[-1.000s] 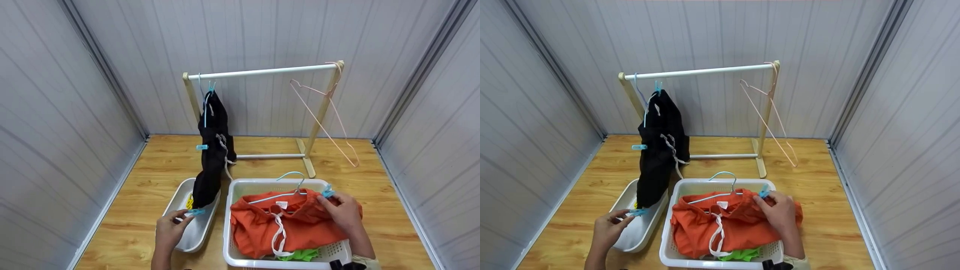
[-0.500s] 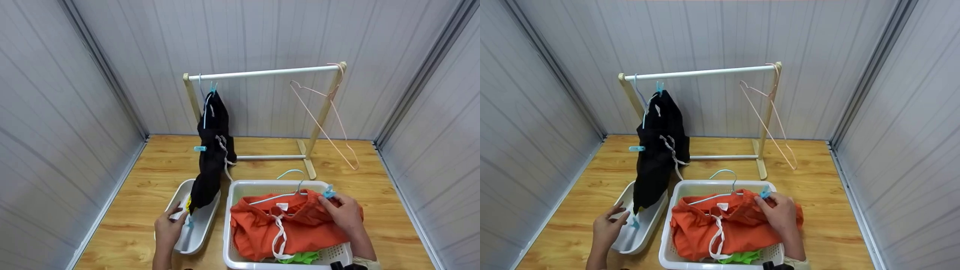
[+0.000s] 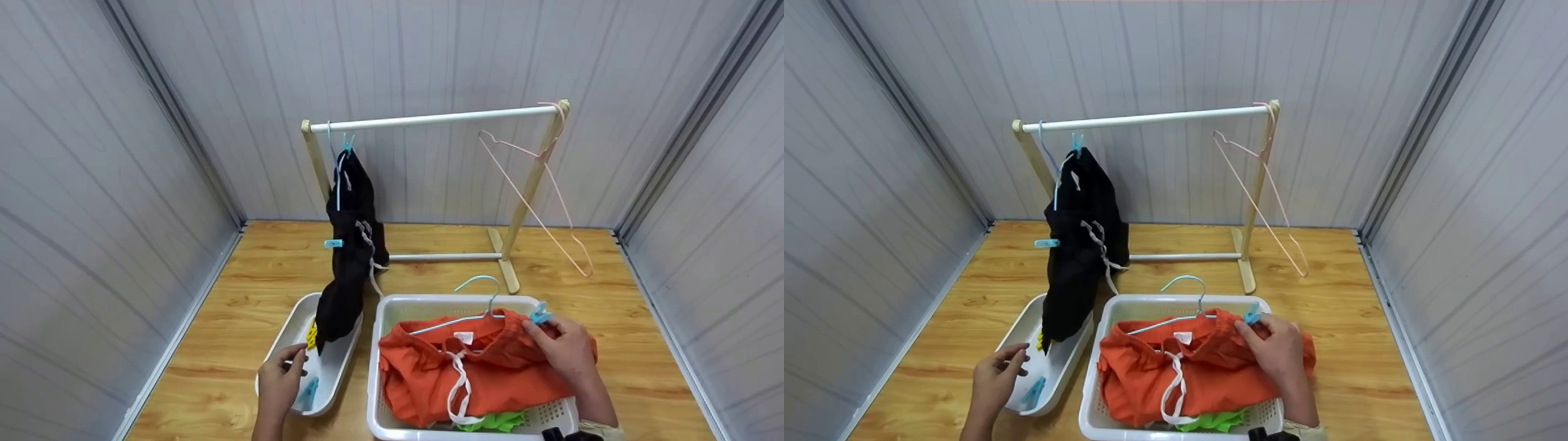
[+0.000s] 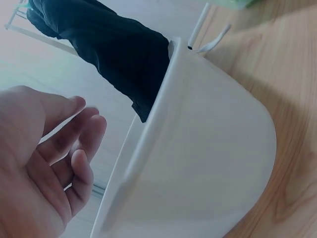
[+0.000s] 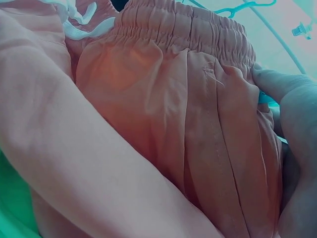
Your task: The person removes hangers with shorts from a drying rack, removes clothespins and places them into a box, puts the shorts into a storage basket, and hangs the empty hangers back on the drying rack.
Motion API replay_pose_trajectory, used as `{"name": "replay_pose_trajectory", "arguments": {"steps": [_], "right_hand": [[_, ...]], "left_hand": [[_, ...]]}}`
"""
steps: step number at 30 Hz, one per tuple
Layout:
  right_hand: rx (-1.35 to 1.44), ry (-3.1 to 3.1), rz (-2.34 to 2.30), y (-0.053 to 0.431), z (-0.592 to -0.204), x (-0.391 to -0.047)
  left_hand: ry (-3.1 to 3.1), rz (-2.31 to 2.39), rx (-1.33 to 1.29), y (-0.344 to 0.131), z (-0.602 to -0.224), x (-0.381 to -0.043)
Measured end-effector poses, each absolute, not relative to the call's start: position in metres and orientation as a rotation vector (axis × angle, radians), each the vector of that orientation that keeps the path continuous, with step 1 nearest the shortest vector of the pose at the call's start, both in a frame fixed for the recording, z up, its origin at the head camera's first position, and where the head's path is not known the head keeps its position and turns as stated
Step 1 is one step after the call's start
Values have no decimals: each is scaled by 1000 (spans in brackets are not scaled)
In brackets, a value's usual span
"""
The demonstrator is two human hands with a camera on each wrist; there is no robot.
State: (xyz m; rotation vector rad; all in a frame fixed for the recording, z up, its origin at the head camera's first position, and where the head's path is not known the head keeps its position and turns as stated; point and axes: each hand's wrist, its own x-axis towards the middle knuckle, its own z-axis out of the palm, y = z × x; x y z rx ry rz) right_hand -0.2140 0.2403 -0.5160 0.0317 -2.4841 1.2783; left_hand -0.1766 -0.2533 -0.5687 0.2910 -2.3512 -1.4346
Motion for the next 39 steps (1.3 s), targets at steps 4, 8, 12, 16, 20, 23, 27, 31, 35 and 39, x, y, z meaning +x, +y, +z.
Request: {"name": "replay_pose_trajectory", "arguments": {"steps": [4, 8, 12, 16, 20, 23, 27, 31, 35, 39], "right_hand": [[47, -2485, 1274, 240, -515, -213], [64, -2490, 1234, 241, -515, -210], [69, -2498, 1239, 242, -515, -209], [93, -2503, 1268, 242, -514, -210], [128, -2512, 1274, 243, -511, -212], [135, -2516, 1279, 244, -510, -212], [116, -2541, 1291, 245, -509, -210], [89, -2592, 1325, 245, -510, -206], [62, -2621, 1334, 246, -511, -202], [43, -2625, 1298, 254, -512, -200]], "left_hand": [[-2342, -1503, 182, -240, -566, -172], [-2272, -1608, 23, -217, -563, -169], [-2209, -1591, -164, -190, -554, -170], [-2249, -1480, -294, -164, -541, -177], [-2297, -1414, -348, -142, -535, -187], [-2351, -1337, -367, -128, -536, -194], [-2450, -1234, -326, -117, -542, -197], [-2499, -1170, -263, -117, -549, -195], [-2528, -1136, -273, -121, -553, -193], [-2553, -1119, -306, -122, -555, -193]]}}
